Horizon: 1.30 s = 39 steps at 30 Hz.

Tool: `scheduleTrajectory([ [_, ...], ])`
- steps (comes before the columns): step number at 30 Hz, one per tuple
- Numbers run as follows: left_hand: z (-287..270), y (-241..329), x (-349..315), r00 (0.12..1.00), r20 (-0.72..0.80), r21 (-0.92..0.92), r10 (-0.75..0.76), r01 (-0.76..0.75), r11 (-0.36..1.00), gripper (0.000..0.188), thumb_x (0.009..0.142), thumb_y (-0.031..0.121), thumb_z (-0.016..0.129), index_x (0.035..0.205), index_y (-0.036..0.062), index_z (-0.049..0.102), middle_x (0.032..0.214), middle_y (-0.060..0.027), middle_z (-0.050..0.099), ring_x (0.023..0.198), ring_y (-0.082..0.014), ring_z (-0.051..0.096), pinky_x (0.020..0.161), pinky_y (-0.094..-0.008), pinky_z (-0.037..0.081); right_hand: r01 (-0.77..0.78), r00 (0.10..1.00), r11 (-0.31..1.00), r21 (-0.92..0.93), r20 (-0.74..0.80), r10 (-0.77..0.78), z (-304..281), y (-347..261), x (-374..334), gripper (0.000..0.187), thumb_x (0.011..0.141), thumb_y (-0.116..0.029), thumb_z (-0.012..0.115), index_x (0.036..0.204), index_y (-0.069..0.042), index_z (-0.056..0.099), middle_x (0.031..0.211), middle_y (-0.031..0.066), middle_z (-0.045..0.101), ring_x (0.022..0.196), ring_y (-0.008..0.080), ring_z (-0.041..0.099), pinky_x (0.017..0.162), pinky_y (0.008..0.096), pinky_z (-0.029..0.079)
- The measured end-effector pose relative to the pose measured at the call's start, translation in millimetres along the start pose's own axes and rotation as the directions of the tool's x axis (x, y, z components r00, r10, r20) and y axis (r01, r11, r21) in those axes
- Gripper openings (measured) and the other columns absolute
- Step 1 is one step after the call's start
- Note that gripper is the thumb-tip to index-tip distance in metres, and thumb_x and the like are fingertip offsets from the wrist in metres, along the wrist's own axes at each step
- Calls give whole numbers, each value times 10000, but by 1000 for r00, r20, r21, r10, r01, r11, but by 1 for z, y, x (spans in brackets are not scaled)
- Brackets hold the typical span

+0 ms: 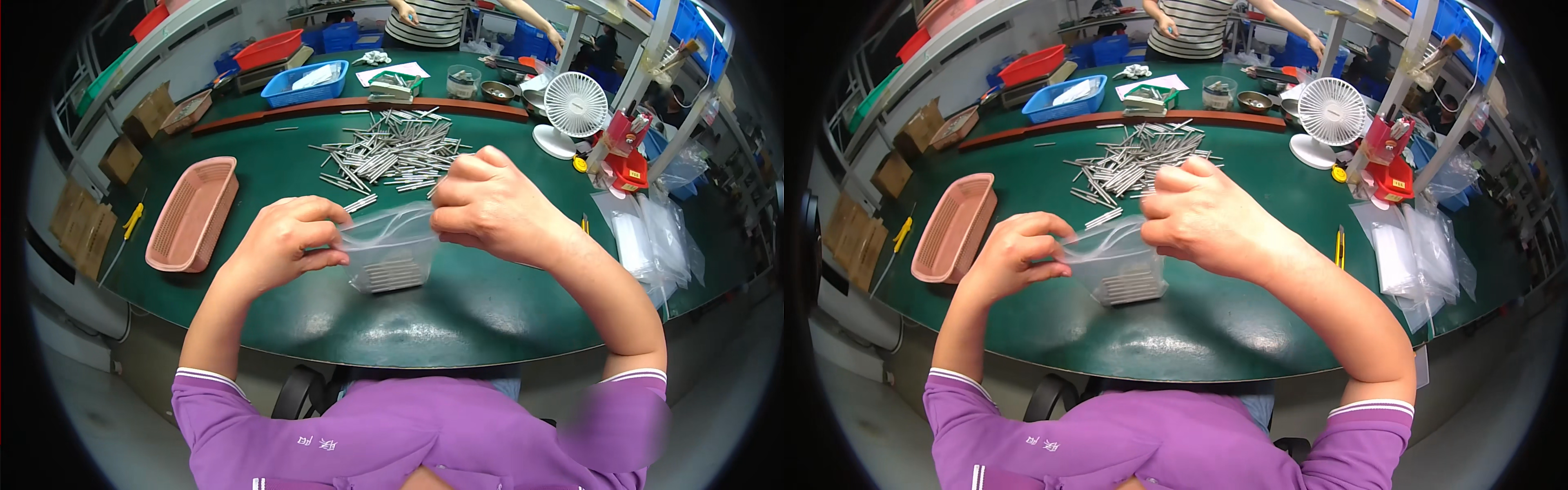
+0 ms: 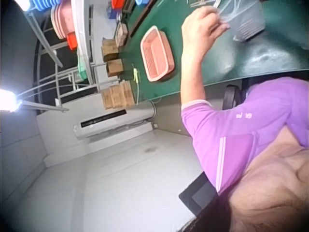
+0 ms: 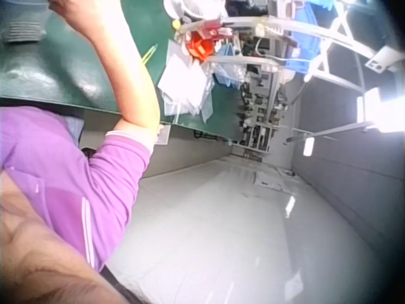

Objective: The person organizes a pile of small metal rods on a green workbench, aligning them into neat rows. They then gather the aligned rods and place them into a clear plastic bag. The person repeats this process with another batch of rods, using a yellow utility knife to assist in the alignment.

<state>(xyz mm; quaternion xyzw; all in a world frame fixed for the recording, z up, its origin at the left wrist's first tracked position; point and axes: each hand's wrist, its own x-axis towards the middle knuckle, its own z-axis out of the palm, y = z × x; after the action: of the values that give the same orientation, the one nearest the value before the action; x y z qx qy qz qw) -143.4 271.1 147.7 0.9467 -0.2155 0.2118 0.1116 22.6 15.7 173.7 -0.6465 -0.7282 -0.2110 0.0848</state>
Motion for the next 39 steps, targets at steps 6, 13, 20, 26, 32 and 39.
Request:
scheduleTrajectory([
  [6,-1,1,0,1000,-14,6,5,-5,1000,206,676,160,808,807,97,661,1026,-39,674,921,-269,645,754,-396,504,-6,1000,1000,-21,15,6,2,0,7,277,624,-264,818,778,-123,636,961,-1,556,1016,196,532,922,370,405],
  [13,8,15,15,998,18,-40,52,-51,998,224,756,144,756,976,138,713,1286,-70,598,1141,-269,595,938,-416,480,69,993,986,154,-107,-53,24,-22,26,537,590,-224,851,1057,-134,601,1053,15,576,1102,226,532,944,397,405],
  [20,3,21,21,961,203,-46,-190,203,978,228,729,149,769,932,73,700,966,-86,647,896,-280,635,792,-413,499,-29,995,994,103,-87,38,28,-22,23,368,606,-193,829,923,-117,656,926,21,640,1078,234,563,980,422,405],
  [26,-9,-9,14,998,40,245,-49,38,969,190,710,246,799,741,102,678,702,-29,604,731,-241,613,646,-398,477,8,999,994,112,35,-12,4,13,13,153,653,-203,785,735,-125,682,817,18,677,1096,224,582,1109,453,334],
  [32,-32,-13,11,993,-60,400,-100,116,909,218,676,228,802,706,72,653,716,-44,621,727,-246,610,639,-394,484,19,999,999,35,-44,-17,17,31,41,169,752,-180,756,842,-130,622,879,7,643,1069,221,563,992,415,391],
  [39,-48,-22,-23,949,-172,483,-266,317,817,227,681,187,801,729,33,641,758,-83,613,755,-306,613,667,-417,491,-170,975,897,408,-62,213,43,43,83,363,772,-155,742,1129,-147,676,1078,32,684,1133,238,570,1019,398,419],
])
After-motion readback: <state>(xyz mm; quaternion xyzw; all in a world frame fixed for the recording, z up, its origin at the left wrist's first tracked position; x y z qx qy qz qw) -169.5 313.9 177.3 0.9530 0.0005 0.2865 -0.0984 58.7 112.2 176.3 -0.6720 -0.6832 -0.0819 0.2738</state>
